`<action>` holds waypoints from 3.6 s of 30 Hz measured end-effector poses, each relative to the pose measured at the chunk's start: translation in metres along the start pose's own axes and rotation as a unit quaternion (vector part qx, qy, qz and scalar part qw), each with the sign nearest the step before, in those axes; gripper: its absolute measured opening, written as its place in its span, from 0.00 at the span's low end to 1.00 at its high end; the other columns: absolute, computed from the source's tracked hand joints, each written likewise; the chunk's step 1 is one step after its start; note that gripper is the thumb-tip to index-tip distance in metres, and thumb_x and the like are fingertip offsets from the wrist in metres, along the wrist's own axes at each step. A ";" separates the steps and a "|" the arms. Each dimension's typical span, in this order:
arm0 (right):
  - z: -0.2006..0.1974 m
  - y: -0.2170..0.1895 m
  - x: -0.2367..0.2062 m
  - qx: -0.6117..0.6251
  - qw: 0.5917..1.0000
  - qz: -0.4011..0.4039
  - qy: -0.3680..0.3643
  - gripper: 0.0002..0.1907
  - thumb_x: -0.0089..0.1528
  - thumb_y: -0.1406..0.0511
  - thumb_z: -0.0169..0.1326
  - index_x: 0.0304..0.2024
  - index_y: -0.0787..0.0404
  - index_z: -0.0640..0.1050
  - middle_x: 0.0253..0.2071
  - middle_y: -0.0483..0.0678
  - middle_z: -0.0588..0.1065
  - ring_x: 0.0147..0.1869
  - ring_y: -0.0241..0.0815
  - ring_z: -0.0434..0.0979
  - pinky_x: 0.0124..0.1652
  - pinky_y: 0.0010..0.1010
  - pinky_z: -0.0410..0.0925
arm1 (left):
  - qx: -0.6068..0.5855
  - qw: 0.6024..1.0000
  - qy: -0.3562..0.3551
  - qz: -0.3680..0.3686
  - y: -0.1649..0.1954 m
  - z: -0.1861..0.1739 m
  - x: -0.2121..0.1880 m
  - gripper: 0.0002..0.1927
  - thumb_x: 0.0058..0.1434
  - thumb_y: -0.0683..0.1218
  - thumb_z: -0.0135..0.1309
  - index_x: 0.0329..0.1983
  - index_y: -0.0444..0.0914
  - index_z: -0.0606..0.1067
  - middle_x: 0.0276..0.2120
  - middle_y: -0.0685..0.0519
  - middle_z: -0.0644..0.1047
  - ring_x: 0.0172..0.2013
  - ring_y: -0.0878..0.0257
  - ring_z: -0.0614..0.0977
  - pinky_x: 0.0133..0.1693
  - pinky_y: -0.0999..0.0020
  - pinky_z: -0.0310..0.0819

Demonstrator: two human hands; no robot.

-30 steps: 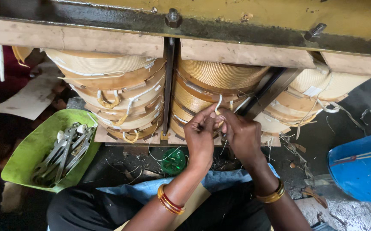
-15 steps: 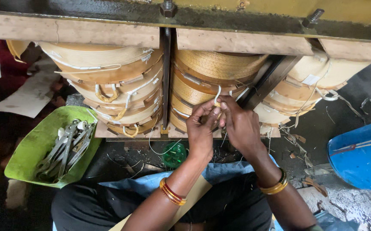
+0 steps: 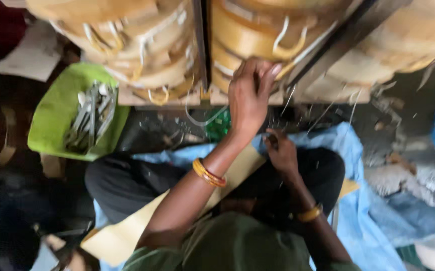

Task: The person sits on the floor and assembles electrical components by wrapping beige insulating tape around copper wire coils and securing them with white plastic ties. They use pliers to cut and adjust the ties and repeatedly fold and apply tape to different sections of the coils.

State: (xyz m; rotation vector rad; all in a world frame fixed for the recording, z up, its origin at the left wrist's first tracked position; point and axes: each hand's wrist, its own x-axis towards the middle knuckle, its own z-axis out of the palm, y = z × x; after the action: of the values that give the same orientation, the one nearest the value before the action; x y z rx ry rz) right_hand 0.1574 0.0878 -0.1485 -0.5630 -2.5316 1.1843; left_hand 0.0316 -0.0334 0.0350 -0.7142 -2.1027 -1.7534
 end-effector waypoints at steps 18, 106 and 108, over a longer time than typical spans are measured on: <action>0.056 0.058 -0.017 0.042 0.991 0.010 -0.125 0.14 0.57 0.60 0.67 0.37 0.64 0.82 0.28 0.49 0.77 0.30 0.35 0.74 0.31 0.32 0.67 | 0.192 0.861 -0.385 -0.272 -0.239 -0.072 -0.240 0.19 0.56 0.55 0.64 0.44 0.39 0.79 0.39 0.41 0.80 0.42 0.42 0.80 0.41 0.50 0.73; -0.258 0.280 -0.182 0.408 0.889 0.205 0.032 0.27 0.58 0.78 0.59 0.60 0.62 0.74 0.52 0.53 0.77 0.55 0.41 0.81 0.52 0.35 0.75 | -0.112 0.823 -0.519 -0.203 -0.067 0.233 -0.293 0.14 0.57 0.37 0.66 0.46 0.42 0.83 0.45 0.58 0.83 0.37 0.72 0.82 0.34 0.78 0.73; -0.259 0.277 -0.180 0.395 0.892 0.215 0.043 0.37 0.57 0.78 0.60 0.68 0.57 0.68 0.52 0.53 0.77 0.53 0.42 0.83 0.51 0.34 0.75 | -0.113 0.835 -0.506 -0.182 -0.062 0.231 -0.292 0.18 0.55 0.37 0.66 0.49 0.42 0.81 0.47 0.57 0.82 0.40 0.70 0.82 0.35 0.77 0.73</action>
State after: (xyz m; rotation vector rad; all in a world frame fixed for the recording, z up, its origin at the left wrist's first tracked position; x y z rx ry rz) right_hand 0.4855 0.3393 -0.2210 -0.9275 -1.6407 2.1086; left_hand 0.2560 0.1329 -0.2182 -1.7059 -2.8378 -2.1063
